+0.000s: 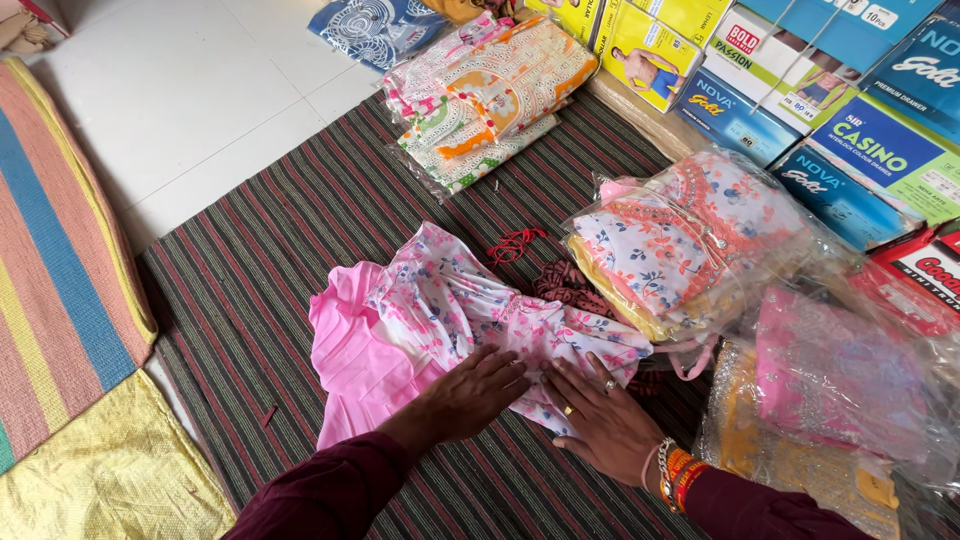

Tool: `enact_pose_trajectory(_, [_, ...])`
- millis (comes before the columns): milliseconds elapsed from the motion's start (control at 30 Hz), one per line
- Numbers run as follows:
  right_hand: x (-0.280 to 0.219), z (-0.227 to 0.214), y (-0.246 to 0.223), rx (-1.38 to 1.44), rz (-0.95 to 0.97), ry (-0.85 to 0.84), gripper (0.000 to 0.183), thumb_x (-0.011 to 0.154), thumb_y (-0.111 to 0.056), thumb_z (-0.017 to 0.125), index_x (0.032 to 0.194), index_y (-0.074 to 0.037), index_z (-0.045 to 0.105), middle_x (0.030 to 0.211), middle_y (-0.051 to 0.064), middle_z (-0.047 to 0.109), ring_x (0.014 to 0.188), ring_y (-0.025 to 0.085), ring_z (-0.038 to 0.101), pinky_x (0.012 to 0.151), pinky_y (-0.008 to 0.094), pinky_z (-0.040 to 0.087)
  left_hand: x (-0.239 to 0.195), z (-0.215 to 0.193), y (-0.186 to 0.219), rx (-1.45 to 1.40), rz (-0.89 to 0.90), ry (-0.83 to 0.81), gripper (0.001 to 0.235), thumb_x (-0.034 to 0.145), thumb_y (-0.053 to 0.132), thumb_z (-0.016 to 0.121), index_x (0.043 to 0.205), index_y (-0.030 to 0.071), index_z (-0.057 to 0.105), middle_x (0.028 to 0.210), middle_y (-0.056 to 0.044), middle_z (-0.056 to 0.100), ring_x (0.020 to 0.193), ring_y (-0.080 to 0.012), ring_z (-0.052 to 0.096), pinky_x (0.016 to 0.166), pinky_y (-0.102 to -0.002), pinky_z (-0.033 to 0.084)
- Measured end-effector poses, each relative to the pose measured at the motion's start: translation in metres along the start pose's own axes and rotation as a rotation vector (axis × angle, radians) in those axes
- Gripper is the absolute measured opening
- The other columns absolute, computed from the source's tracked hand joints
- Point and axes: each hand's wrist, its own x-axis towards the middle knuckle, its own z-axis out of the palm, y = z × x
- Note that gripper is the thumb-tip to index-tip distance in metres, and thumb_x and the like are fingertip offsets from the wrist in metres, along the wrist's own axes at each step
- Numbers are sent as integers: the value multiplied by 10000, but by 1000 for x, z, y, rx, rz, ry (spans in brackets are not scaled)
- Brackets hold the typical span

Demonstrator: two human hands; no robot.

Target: The person sits on a mat in a shop and handles several packaged clothing items. They remove a yellow garment and a brown patterned cloth from their plastic packaging, unfold them, and then fold them back up. They also handle a pink floral garment, unfolding and folding it as well.

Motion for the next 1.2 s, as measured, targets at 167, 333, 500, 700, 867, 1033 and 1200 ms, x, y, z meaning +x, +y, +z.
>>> enact_pose_trajectory(167, [4,-6,-5,-23,-107,45,724,1016,-480,431,1577,-55,264,1671,97,221,1554,234,127,1243,545,-7,-8,-34,-7,-67,-254,-76,367,972,67,565,1332,29,624,1386,-224,590,1297,-359,550,1120,-488,398])
enact_pose_trajectory(333, [19,-6,-17,-37,-257,136,706,935,-455,470,1583,-221,317,1678,13,217,1543,175,141,1228,573,-17,-34,-72,-19,-227,-827,-26,220,1033,152,561,1221,94,661,1326,-145,638,1182,-326,608,1069,-412,502])
enact_pose_trajectory(500, [31,-7,-11,164,72,-455,756,960,-411,590,1604,-174,273,1727,21,132,1552,244,49,1221,589,-68,-86,-72,-20,-18,-1341,458,456,958,289,662,1311,28,537,1171,-172,627,1109,-308,601,992,-451,494])
enact_pose_trajectory(700, [30,-5,-12,212,51,-367,745,931,-363,658,1543,-115,313,1719,66,189,1585,303,77,1204,601,-32,-116,-31,-41,-370,-1739,349,1106,758,476,933,1443,-42,237,1417,-279,419,1303,-440,426,1015,-558,434])
enact_pose_trajectory(867, [35,-3,-17,207,47,-303,769,932,-373,657,1566,-115,306,1685,101,236,1572,328,107,1192,612,15,-115,-6,-63,-1076,-1857,553,697,808,206,855,1331,-84,498,1146,-256,717,955,-372,776,815,-446,628])
enact_pose_trajectory(1033, [39,-1,-18,149,103,-465,753,962,-393,622,1579,-148,267,1701,78,216,1542,310,82,1205,641,17,-136,-19,-84,-968,-1780,839,398,768,90,829,1121,-44,702,1005,-170,770,850,-312,774,749,-452,673])
enact_pose_trajectory(1200, [45,2,-17,114,106,-562,743,974,-385,628,1586,-164,269,1671,110,178,1561,326,50,1214,657,31,-182,-81,-98,-285,-1808,756,523,812,250,819,1235,-20,669,1102,-201,740,911,-325,758,813,-459,617])
